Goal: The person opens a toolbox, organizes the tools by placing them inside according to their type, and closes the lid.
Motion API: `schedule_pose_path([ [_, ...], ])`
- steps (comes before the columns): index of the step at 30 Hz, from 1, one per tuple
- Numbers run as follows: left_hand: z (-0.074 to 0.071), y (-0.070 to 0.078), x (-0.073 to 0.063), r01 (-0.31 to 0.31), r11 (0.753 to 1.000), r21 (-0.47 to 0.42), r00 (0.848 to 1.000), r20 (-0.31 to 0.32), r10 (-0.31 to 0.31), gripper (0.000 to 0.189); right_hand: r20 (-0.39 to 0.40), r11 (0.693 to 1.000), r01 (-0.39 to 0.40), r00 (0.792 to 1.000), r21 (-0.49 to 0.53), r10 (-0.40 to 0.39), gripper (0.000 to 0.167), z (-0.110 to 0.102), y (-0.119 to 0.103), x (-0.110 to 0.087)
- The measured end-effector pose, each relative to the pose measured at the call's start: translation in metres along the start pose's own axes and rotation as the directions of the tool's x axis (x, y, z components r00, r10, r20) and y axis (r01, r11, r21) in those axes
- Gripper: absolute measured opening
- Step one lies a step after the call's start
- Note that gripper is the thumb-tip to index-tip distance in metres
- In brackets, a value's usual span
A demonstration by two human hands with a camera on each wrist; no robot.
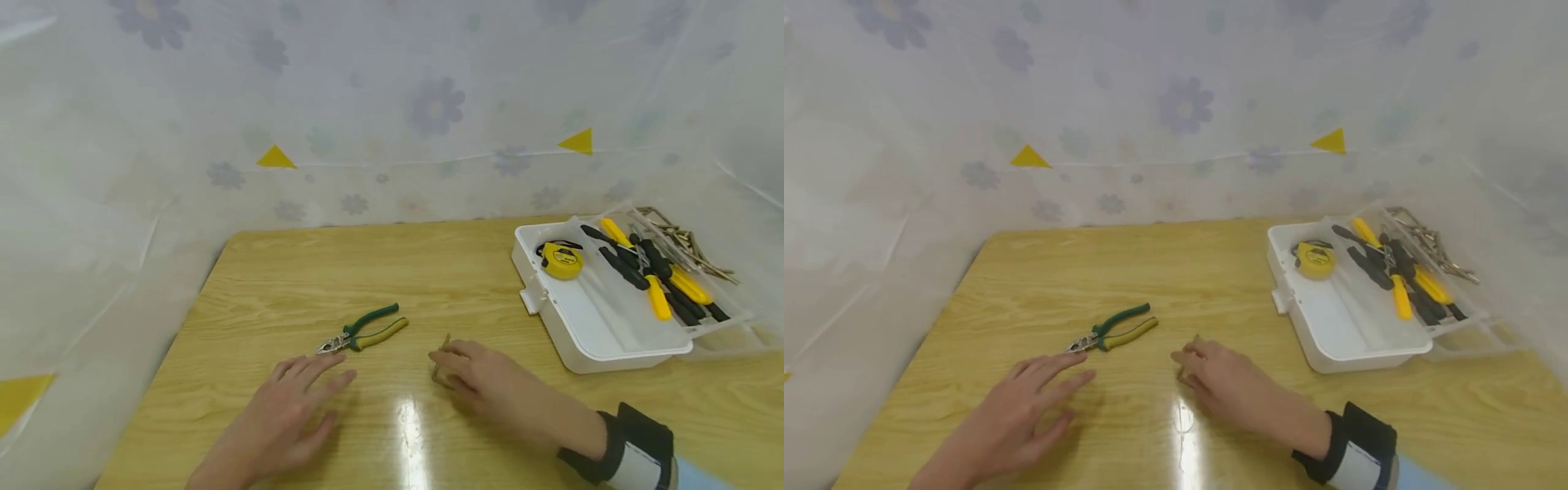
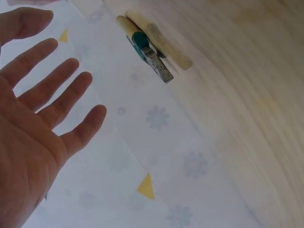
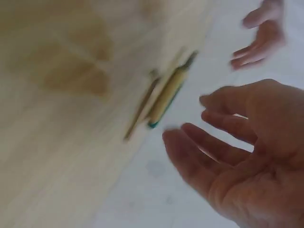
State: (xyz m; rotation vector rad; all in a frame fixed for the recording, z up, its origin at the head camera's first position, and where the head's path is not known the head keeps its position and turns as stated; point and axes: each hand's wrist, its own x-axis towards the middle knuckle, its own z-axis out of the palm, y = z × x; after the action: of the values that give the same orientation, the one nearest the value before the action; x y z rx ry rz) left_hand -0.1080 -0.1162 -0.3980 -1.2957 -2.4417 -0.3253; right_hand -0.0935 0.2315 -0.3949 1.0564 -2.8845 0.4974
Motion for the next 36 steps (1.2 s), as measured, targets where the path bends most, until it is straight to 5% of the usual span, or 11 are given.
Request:
schedule_pose_path([
  [4,-0.001,-0.001,0.000,0.000,1.000,-0.004,1.000,-0.009,0.000,0.061,0.056,0.987,0.008,0.998,-0.158,0.001,0.049,0.005,0.024,0.009],
  [10,0.001,0.000,-0.002,-0.008,1.000,-0.005,1.000,-0.002,0.008,0.062,0.051,0.957,0.019,0.999,-0.289,-0.004,0.017,0.011,0.033,0.005],
  [13,0.002,0.000,-0.002,-0.001,1.000,-0.006,1.000,-0.003,0.001,0.062,0.050,0.942,0.002,0.999,-0.335,0.016,0.013,0.008,0.032,-0.002],
  [19,0.001,0.000,-0.001,0.002,1.000,-0.013,1.000,-0.022,-0.002,0.059,0.034,0.990,-0.140,0.989,-0.016,0.141,0.011,-0.016,0.026,-0.010],
  [22,0.001,0.000,-0.001,-0.002,1.000,-0.023,1.000,-0.029,0.001,0.057,-0.112,0.995,-0.054,0.992,0.080,0.063,0.016,-0.020,0.023,-0.016],
  [26,0.002,0.000,-0.001,-0.017,0.999,-0.030,0.999,-0.035,0.015,0.057,-0.262,0.994,0.108,0.960,0.028,-0.097,0.028,-0.012,0.022,-0.024],
  [30,0.003,0.001,-0.001,-0.007,1.000,-0.030,1.000,-0.027,0.006,0.059,-0.191,0.996,0.084,0.978,-0.024,-0.087,0.028,-0.011,0.025,-0.032],
  [36,0.004,0.001,-0.001,0.007,0.999,-0.039,1.000,-0.025,-0.008,0.057,0.019,0.997,-0.014,1.000,-0.070,0.015,0.023,-0.020,0.026,-0.038],
])
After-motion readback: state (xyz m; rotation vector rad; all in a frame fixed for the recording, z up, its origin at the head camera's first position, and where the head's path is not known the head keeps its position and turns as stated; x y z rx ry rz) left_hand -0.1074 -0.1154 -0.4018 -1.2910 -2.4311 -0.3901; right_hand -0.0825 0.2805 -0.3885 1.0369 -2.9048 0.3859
